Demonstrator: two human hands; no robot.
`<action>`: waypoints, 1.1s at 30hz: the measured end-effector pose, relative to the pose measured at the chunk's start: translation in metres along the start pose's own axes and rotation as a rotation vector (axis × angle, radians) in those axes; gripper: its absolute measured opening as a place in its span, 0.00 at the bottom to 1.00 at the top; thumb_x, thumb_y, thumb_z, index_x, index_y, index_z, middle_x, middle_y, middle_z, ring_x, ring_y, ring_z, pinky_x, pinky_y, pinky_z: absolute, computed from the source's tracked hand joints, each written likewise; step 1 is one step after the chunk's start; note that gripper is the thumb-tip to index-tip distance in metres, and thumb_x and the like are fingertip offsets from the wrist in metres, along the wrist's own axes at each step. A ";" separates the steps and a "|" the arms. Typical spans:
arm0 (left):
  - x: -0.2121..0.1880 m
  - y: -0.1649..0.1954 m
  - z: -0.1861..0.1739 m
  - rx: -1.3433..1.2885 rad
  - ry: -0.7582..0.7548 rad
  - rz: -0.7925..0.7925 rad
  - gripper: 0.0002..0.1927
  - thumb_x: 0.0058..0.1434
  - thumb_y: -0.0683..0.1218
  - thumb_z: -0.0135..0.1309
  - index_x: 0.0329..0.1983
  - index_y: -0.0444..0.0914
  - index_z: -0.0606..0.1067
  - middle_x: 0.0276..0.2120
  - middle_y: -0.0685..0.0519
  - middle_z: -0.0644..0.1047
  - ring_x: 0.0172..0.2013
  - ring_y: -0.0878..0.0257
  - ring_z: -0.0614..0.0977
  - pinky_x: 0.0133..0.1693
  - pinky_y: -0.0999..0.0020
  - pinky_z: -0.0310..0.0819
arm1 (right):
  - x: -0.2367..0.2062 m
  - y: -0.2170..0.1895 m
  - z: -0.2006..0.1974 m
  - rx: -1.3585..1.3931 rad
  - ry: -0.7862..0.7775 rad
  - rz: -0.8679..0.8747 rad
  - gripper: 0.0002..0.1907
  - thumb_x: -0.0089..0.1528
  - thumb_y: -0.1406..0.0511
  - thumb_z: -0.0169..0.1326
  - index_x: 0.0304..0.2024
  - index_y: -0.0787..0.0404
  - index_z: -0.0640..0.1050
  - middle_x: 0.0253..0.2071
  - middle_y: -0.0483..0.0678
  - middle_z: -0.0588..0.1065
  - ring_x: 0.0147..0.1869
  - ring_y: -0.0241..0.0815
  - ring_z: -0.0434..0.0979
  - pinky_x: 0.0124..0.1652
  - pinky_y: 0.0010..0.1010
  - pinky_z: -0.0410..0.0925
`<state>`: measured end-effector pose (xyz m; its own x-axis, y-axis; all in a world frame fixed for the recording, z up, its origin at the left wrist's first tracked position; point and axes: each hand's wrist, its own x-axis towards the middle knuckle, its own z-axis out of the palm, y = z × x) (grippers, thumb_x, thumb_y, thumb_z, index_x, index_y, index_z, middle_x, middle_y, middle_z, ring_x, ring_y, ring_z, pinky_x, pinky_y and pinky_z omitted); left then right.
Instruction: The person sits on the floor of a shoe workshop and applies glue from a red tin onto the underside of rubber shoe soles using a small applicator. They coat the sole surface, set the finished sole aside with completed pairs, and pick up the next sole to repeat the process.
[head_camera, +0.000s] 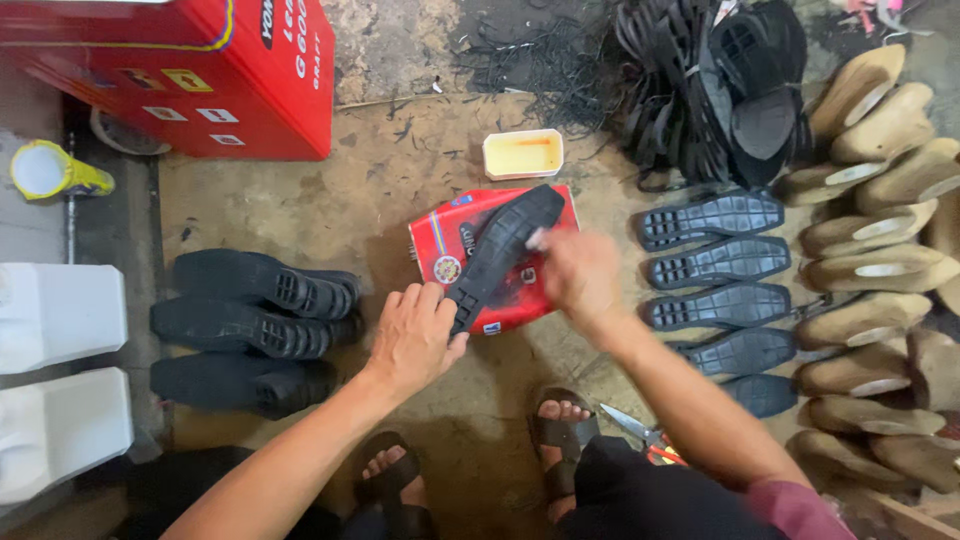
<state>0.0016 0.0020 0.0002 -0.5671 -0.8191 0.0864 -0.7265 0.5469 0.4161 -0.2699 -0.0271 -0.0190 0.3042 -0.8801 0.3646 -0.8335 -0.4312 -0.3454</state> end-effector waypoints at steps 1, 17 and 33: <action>0.000 0.000 0.000 -0.001 -0.012 -0.006 0.20 0.43 0.50 0.69 0.34 0.37 0.75 0.36 0.47 0.71 0.41 0.50 0.74 0.39 0.53 0.66 | -0.005 -0.003 0.000 0.060 -0.029 -0.024 0.15 0.54 0.71 0.59 0.44 0.61 0.79 0.39 0.52 0.79 0.42 0.55 0.77 0.42 0.45 0.69; 0.001 -0.009 0.006 -0.102 0.146 0.044 0.24 0.47 0.48 0.67 0.47 0.37 0.77 0.48 0.49 0.75 0.48 0.51 0.75 0.45 0.54 0.68 | 0.007 -0.026 0.004 0.336 0.063 -0.110 0.13 0.54 0.74 0.55 0.41 0.58 0.79 0.35 0.52 0.78 0.37 0.56 0.79 0.38 0.44 0.72; -0.009 -0.030 0.006 -0.336 0.100 -0.149 0.35 0.51 0.42 0.63 0.64 0.36 0.69 0.50 0.46 0.75 0.51 0.46 0.76 0.49 0.53 0.69 | 0.026 -0.060 0.014 0.112 -0.206 -0.183 0.15 0.52 0.67 0.58 0.43 0.56 0.79 0.40 0.45 0.79 0.41 0.49 0.75 0.41 0.43 0.65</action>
<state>0.0259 -0.0059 -0.0179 -0.4122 -0.9073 0.0832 -0.6209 0.3466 0.7031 -0.2051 -0.0265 -0.0010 0.5416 -0.8025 0.2502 -0.7035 -0.5957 -0.3876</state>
